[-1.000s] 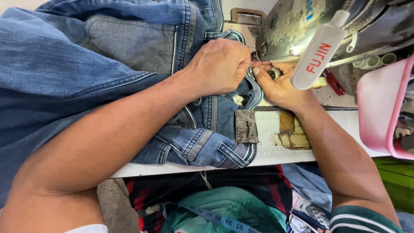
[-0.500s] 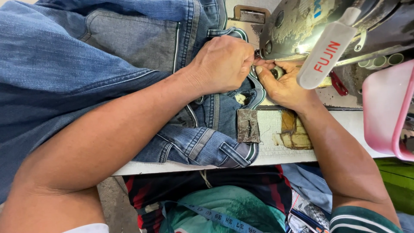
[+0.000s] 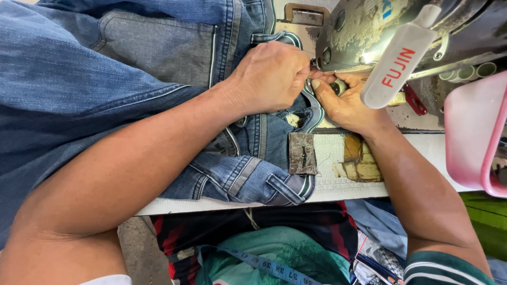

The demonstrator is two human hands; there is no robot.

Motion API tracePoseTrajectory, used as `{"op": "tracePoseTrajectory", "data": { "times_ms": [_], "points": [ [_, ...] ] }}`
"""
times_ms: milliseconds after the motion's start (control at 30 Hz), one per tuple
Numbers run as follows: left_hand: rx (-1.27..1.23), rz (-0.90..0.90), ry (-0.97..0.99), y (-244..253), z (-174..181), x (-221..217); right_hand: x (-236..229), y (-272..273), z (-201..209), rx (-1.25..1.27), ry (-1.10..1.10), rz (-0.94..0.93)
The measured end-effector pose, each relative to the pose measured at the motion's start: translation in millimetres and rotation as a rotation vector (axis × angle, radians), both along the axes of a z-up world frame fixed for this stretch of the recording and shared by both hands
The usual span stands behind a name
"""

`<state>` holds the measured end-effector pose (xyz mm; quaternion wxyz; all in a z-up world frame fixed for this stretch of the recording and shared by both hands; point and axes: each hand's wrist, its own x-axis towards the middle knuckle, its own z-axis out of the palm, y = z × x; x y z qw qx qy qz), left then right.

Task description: Attaching belt loops to denim jeans using an industrial sewing machine on a factory floor.

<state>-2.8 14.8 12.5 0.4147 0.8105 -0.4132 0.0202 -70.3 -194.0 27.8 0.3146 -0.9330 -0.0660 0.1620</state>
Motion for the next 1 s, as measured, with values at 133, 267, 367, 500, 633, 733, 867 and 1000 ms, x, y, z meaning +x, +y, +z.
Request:
{"op": "tracePoseTrajectory", "data": {
  "times_ms": [133,267,367,500,633,733,867,1000],
  "points": [
    [0.010,0.001,-0.001,0,0,0,3,-4,-7,0.133,0.015,-0.071],
    [0.004,0.005,0.011,-1,-1,0,3,-8,-8,0.010,-0.043,0.028],
    [-0.012,-0.001,-0.007,-2,-2,0,-4,6,6,0.058,-0.212,-0.087],
    [-0.010,0.009,-0.020,-3,-4,1,-5,15,15,0.127,-0.180,-0.164],
    [0.002,0.016,-0.040,-4,-5,1,-5,12,11,0.154,-0.140,-0.158],
    [0.006,0.012,-0.044,-3,-5,1,-4,9,9,0.132,-0.179,-0.108],
    [0.012,0.012,-0.052,-4,-5,1,-3,7,8,0.097,-0.138,-0.105],
    [-0.014,0.003,-0.069,-4,-7,1,-2,7,5,0.133,-0.195,-0.117]
  ]
}}
